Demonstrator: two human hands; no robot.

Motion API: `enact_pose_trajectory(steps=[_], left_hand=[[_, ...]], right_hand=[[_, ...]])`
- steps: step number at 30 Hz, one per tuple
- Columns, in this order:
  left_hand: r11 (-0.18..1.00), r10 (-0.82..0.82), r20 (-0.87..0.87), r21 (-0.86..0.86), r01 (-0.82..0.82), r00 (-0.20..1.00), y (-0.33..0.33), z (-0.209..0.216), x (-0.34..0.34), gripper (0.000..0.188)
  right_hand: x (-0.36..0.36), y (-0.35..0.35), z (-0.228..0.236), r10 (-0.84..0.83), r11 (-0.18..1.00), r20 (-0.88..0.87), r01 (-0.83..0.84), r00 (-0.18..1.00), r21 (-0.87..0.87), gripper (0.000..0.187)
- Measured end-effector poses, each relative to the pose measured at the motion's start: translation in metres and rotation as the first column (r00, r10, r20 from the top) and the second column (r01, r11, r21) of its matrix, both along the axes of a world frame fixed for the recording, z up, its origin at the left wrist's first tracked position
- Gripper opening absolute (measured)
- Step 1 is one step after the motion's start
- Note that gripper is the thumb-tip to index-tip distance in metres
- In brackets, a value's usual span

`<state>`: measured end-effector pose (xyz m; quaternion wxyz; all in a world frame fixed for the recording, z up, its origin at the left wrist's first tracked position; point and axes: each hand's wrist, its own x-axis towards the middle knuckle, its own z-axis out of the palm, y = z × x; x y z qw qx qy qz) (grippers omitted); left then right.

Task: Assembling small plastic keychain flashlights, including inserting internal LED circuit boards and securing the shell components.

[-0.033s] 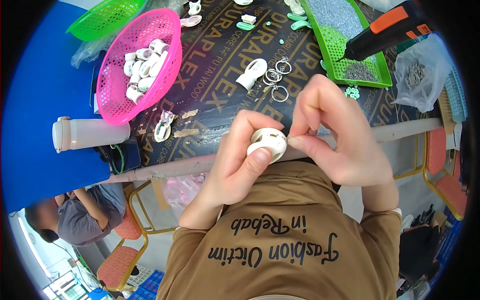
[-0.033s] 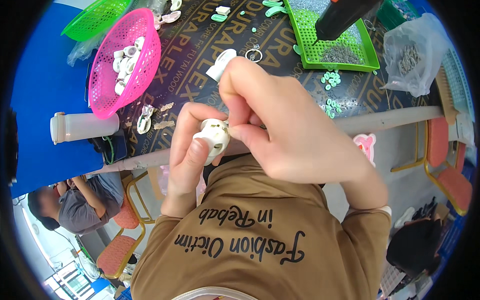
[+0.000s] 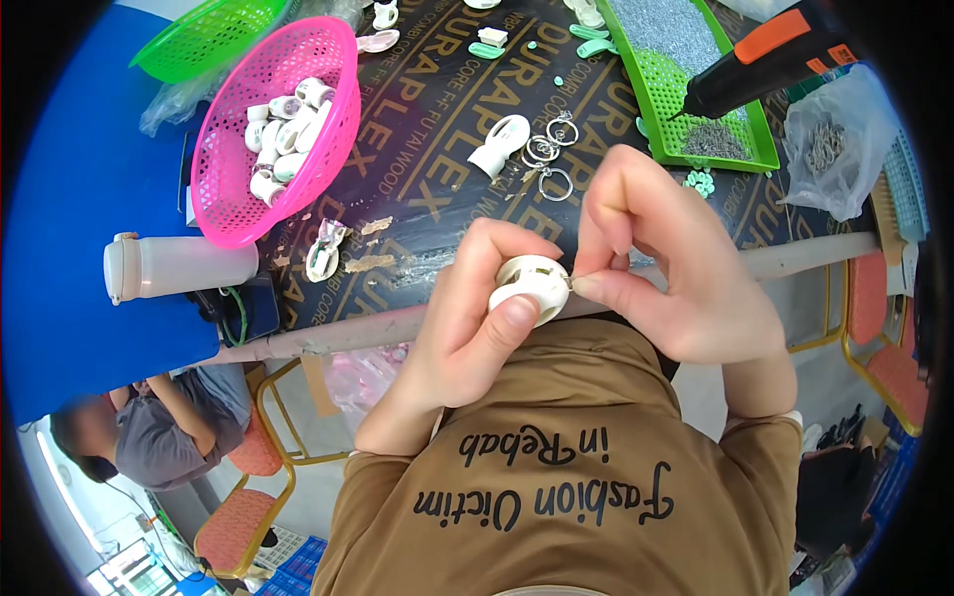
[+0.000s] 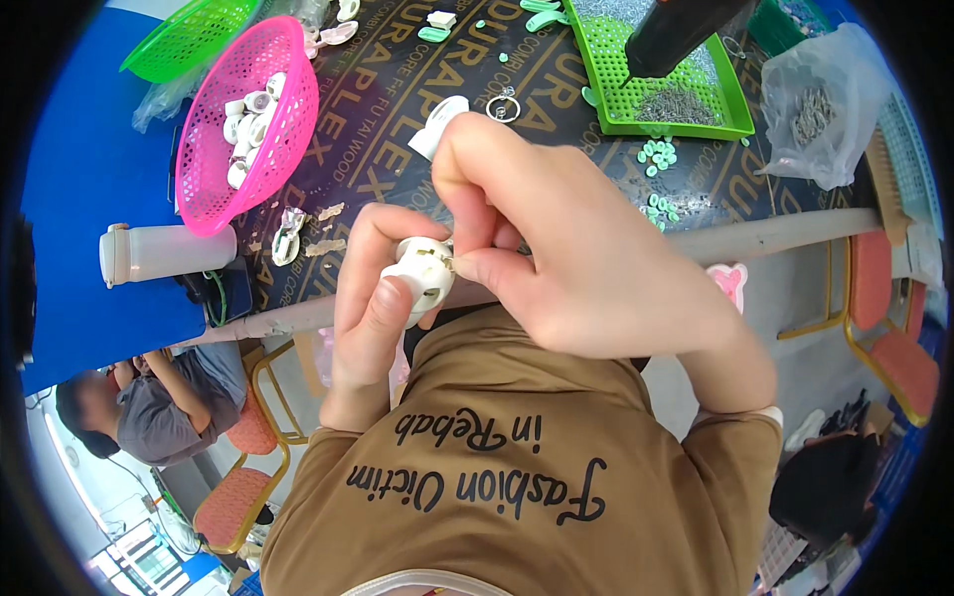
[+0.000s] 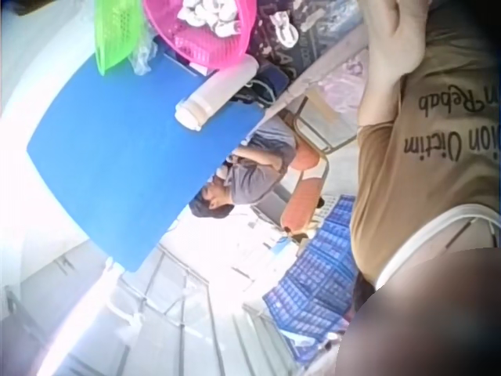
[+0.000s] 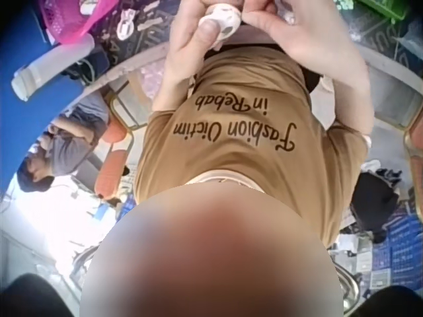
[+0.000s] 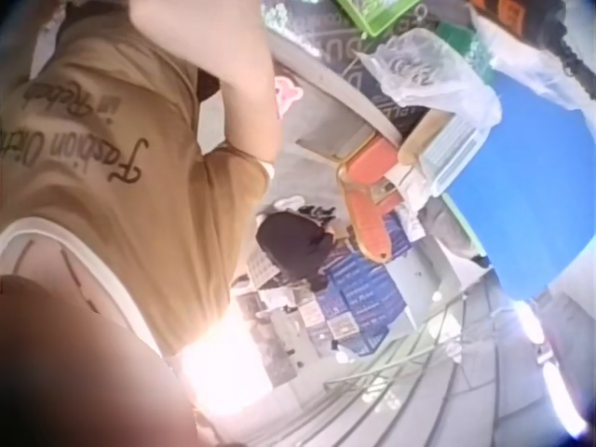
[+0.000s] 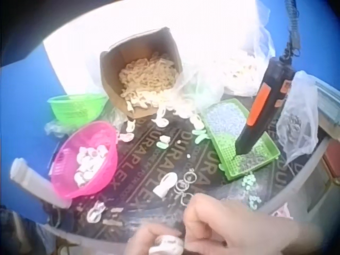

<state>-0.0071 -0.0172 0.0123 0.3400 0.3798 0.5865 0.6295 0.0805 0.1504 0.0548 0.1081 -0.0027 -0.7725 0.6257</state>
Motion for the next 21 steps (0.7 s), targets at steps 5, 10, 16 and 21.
enact_pose_trajectory(steps=[5, 10, 16, 21], left_hand=[[0.999, 0.050, 0.041, -0.004, -0.050, 0.998, 0.000, -0.002, 0.002, 0.044], [0.982, 0.065, 0.236, 0.155, -0.104, 0.970, 0.007, -0.007, 0.009, 0.045], [0.962, 0.087, 0.301, 0.223, -0.159, 0.950, 0.010, -0.007, 0.014, 0.043], [0.941, 0.060, 0.375, 0.288, -0.178, 0.925, 0.012, -0.010, 0.015, 0.038]], right_hand=[[0.000, -0.005, -0.007, 0.023, 0.961, -0.187, 0.031, 0.982, 0.276, 0.028], [0.001, -0.014, -0.023, 0.003, 0.896, -0.499, 0.219, 0.867, 0.386, 0.030], [0.001, -0.027, -0.029, -0.144, 0.883, -0.583, 0.370, 0.800, 0.290, 0.031], [0.002, -0.025, -0.035, -0.151, 0.883, -0.558, 0.365, 0.816, 0.295, 0.031]])
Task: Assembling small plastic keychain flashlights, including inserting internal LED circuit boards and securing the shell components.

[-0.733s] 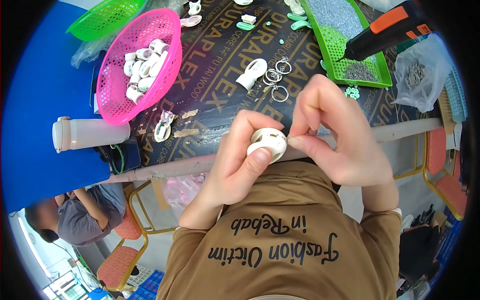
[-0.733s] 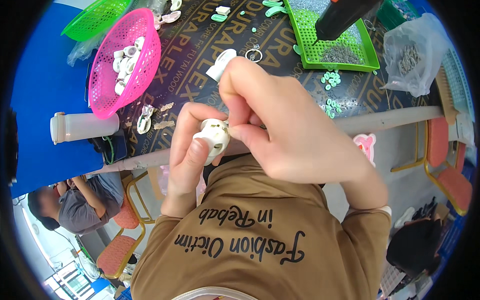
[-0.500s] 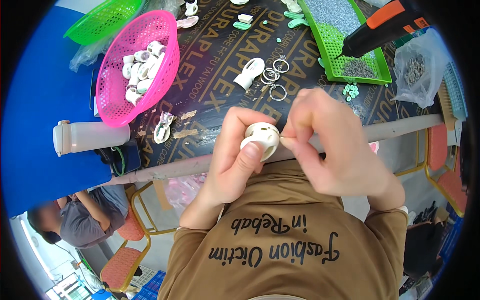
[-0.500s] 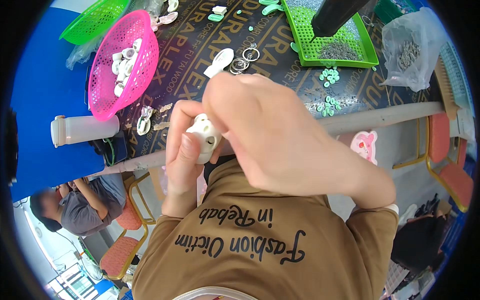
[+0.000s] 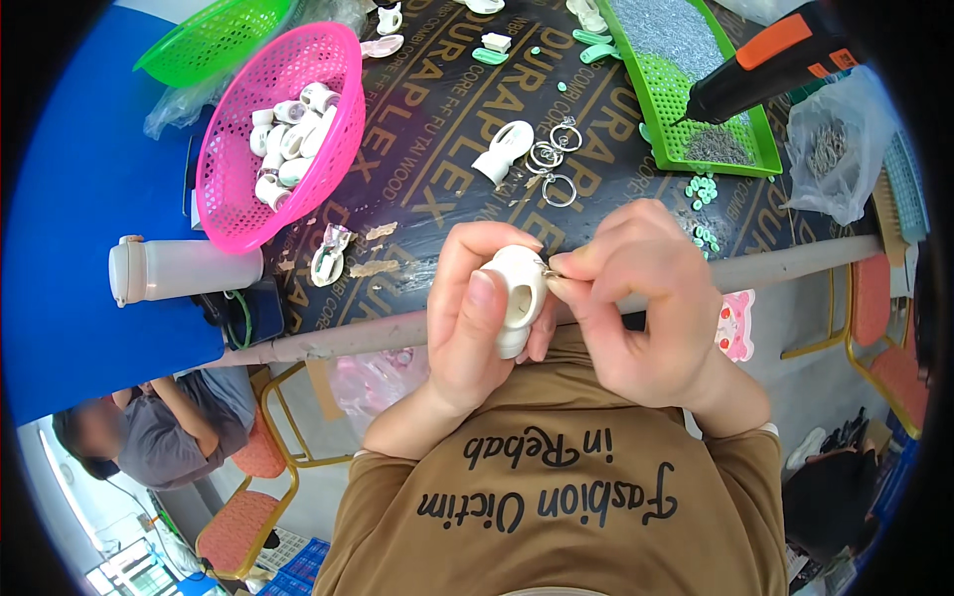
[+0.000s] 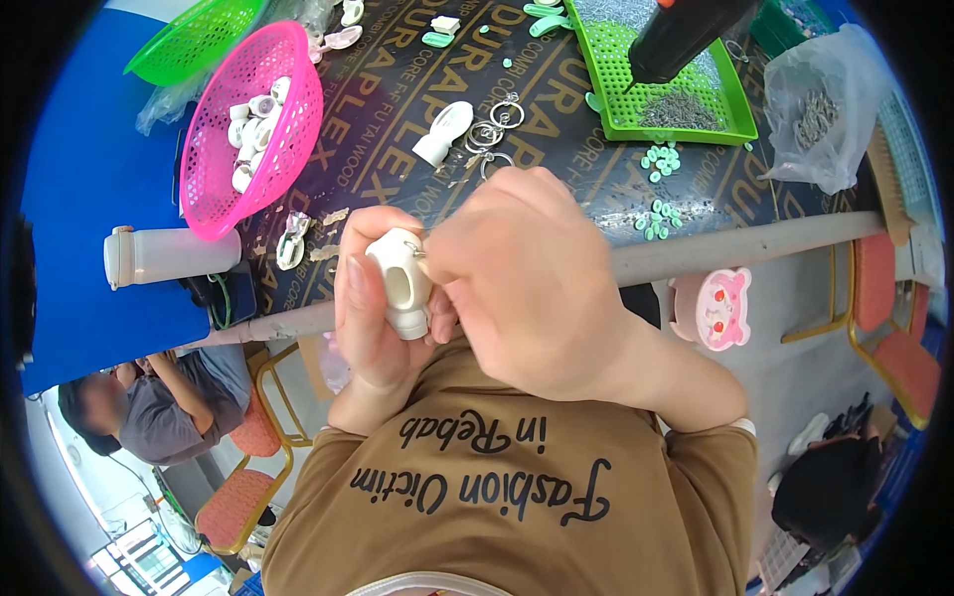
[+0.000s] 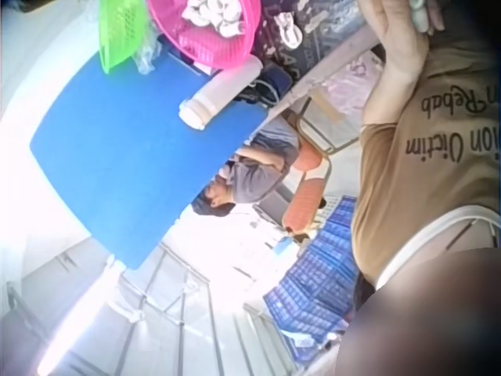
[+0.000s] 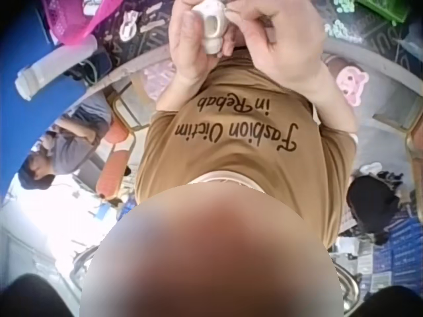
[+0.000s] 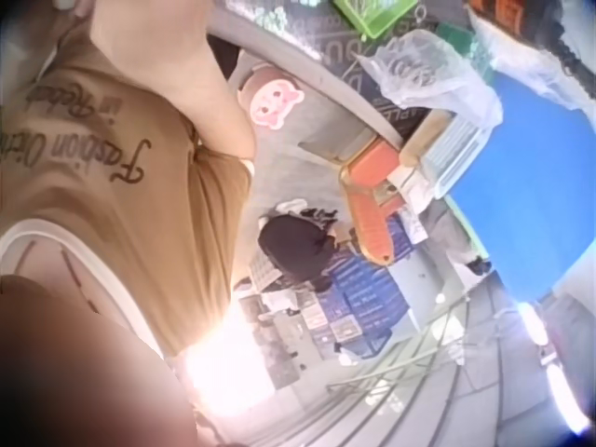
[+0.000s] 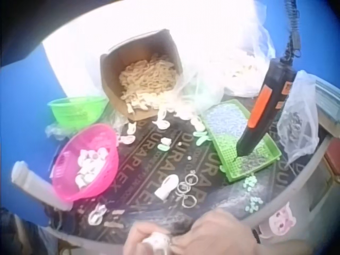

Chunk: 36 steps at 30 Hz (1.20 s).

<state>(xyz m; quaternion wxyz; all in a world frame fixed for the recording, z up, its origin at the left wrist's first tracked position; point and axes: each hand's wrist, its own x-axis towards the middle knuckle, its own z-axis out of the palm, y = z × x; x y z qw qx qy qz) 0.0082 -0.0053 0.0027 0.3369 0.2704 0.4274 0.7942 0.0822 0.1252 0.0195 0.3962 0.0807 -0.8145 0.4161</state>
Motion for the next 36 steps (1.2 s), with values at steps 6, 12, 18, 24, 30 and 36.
enact_pose_trajectory(steps=[6, 12, 18, 24, 30, 36], left_hand=[[0.991, -0.130, 0.078, -0.023, 0.132, 0.988, -0.003, 0.001, -0.011, 0.036], [0.924, -0.228, -0.260, -0.361, 0.125, 0.938, 0.000, 0.000, -0.031, 0.053], [0.979, -0.043, -0.126, -0.206, 0.017, 0.991, 0.003, 0.001, -0.033, 0.036], [0.958, 0.123, -0.602, -0.135, -0.253, 0.789, -0.007, 0.000, -0.028, 0.030], [0.913, 0.291, -0.843, 0.104, -0.394, 0.453, 0.000, -0.003, -0.030, 0.027], [0.892, 0.361, -0.808, 0.154, -0.426, 0.465, 0.001, 0.001, -0.025, 0.024]], right_hand=[[-0.001, 0.004, -0.015, 0.182, 0.855, 0.096, -0.109, 0.979, -0.507, 0.024], [-0.008, 0.003, -0.010, 0.479, 0.619, 0.281, -0.093, 0.832, -0.780, 0.030], [-0.010, 0.005, -0.022, 0.207, 0.671, 0.138, -0.038, 0.968, -0.741, 0.026], [0.001, 0.014, -0.014, 0.224, 0.933, 0.310, -0.111, 0.924, -0.342, 0.033], [-0.006, 0.010, -0.010, 0.079, 0.997, 0.192, -0.072, 0.978, -0.042, 0.028], [-0.008, 0.006, -0.020, 0.027, 0.998, 0.091, -0.022, 0.995, -0.058, 0.029]])
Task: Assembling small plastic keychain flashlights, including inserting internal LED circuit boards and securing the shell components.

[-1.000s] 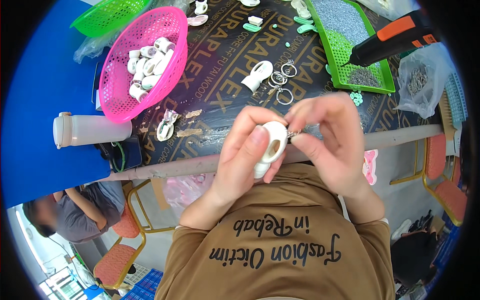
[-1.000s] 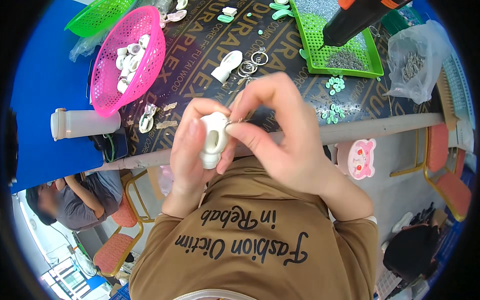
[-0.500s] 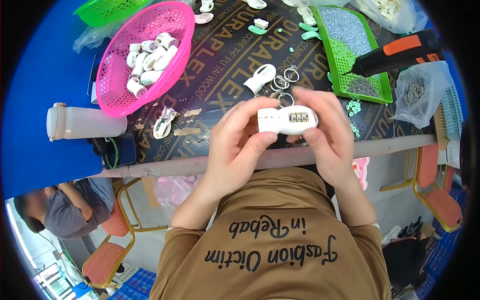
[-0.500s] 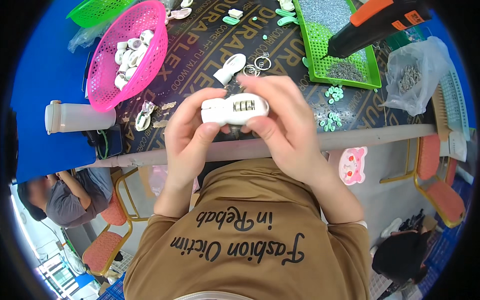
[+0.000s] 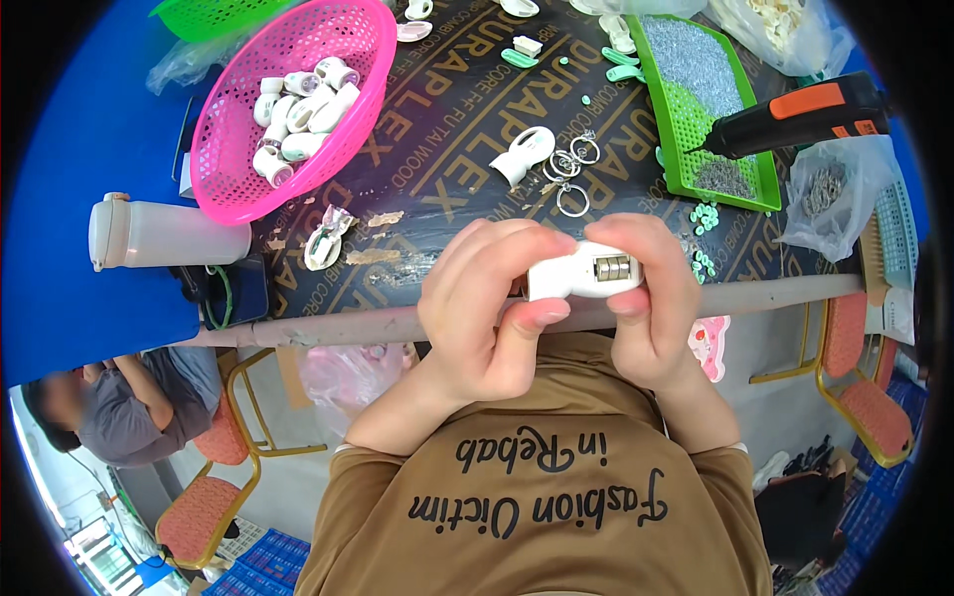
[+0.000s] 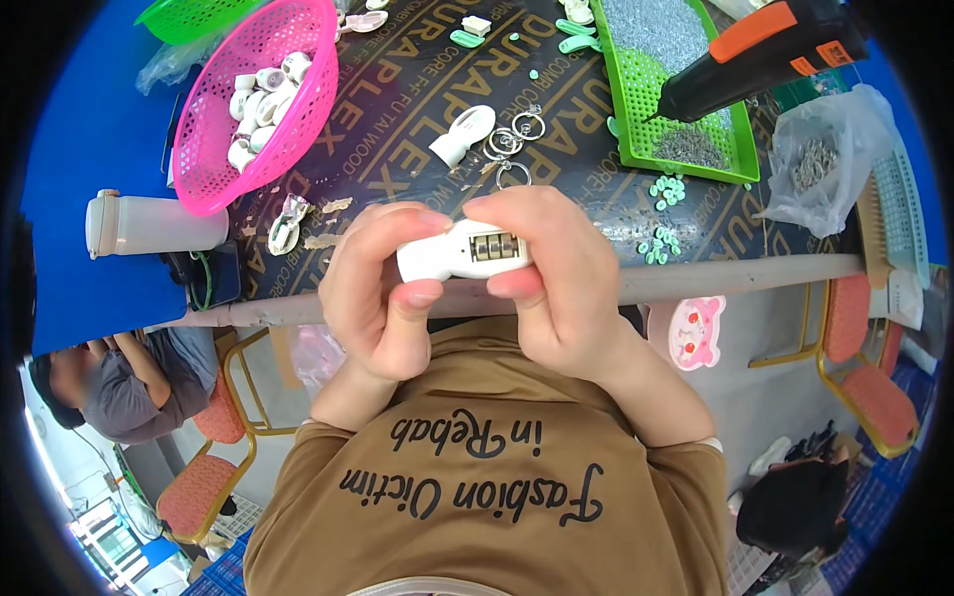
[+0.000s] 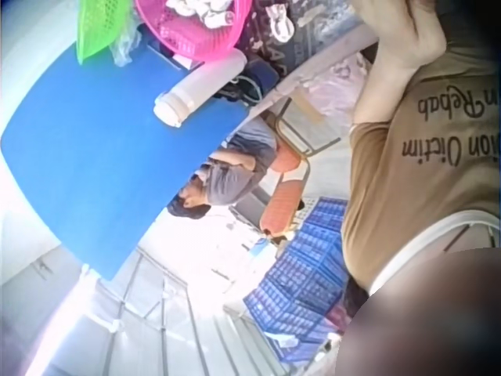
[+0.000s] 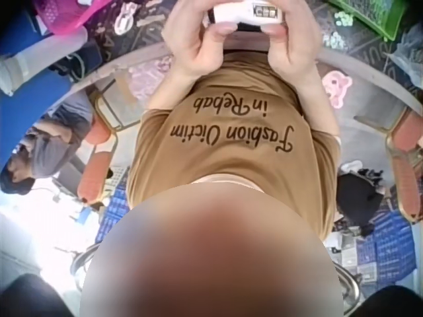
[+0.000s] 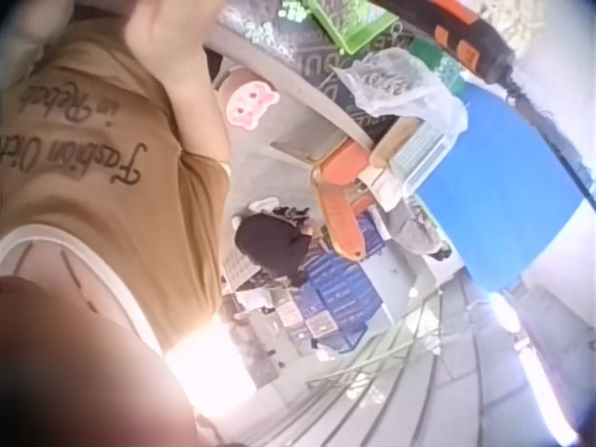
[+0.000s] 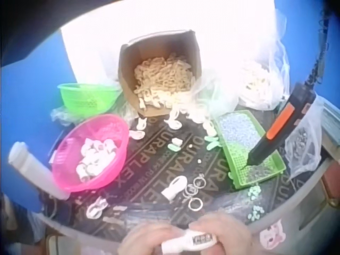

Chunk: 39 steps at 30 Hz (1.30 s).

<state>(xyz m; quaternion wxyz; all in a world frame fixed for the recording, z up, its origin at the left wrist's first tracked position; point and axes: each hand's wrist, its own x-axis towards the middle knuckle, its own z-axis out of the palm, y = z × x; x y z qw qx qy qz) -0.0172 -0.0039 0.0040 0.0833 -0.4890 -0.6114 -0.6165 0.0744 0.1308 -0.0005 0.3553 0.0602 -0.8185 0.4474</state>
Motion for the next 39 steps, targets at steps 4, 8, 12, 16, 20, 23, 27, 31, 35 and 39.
enact_pose_trajectory(steps=[4, 8, 12, 16, 20, 23, 27, 31, 35, 39], left_hand=[[0.983, -0.171, 0.600, 0.056, 0.173, 0.781, 0.005, 0.004, 0.007, 0.058], [0.975, -0.106, 0.343, -0.148, 0.165, 0.933, 0.012, -0.015, 0.005, 0.058], [0.977, -0.058, 0.367, -0.172, 0.129, 0.929, 0.006, -0.008, 0.005, 0.037], [0.946, -0.034, 0.181, -0.312, 0.090, 0.983, 0.000, 0.004, -0.001, 0.040], [0.918, -0.072, 0.142, -0.378, 0.122, 0.987, -0.004, 0.009, -0.003, 0.037], [0.867, -0.062, -0.098, -0.499, 0.005, 0.993, -0.003, 0.013, -0.004, 0.032], [0.834, -0.064, -0.241, -0.545, -0.081, 0.968, -0.003, 0.016, 0.000, 0.037], [0.796, -0.082, -0.331, -0.589, -0.138, 0.940, 0.000, 0.018, 0.000, 0.039], [0.824, -0.084, -0.342, -0.551, -0.128, 0.936, 0.005, 0.006, -0.003, 0.041], [0.948, -0.129, -0.068, -0.301, 0.103, 0.989, 0.005, -0.006, -0.007, 0.043]], right_hand=[[0.003, -0.014, -0.017, 0.319, 0.621, 0.003, -0.207, 0.948, -0.756, 0.039], [-0.003, -0.030, -0.018, 0.412, 0.087, -0.248, -0.309, 0.877, -0.947, 0.034], [-0.005, -0.017, -0.016, 0.208, 0.774, 0.097, -0.103, 0.973, -0.625, 0.023], [0.001, 0.006, 0.005, 0.227, 0.909, 0.057, -0.191, 0.972, -0.371, 0.047], [-0.006, 0.017, 0.019, 0.242, 0.970, 0.218, -0.233, 0.945, -0.066, 0.041], [-0.006, 0.015, 0.009, 0.265, 0.962, 0.181, -0.246, 0.947, -0.118, 0.036], [-0.006, 0.006, 0.002, 0.244, 0.937, 0.100, -0.208, 0.965, -0.281, 0.031], [-0.007, 0.004, -0.003, 0.242, 0.894, 0.066, -0.196, 0.968, -0.403, 0.032], [-0.006, 0.006, 0.000, 0.221, 0.910, 0.059, -0.184, 0.974, -0.373, 0.034], [-0.006, -0.006, 0.009, 0.223, 0.805, -0.087, -0.234, 0.971, -0.545, 0.038]])
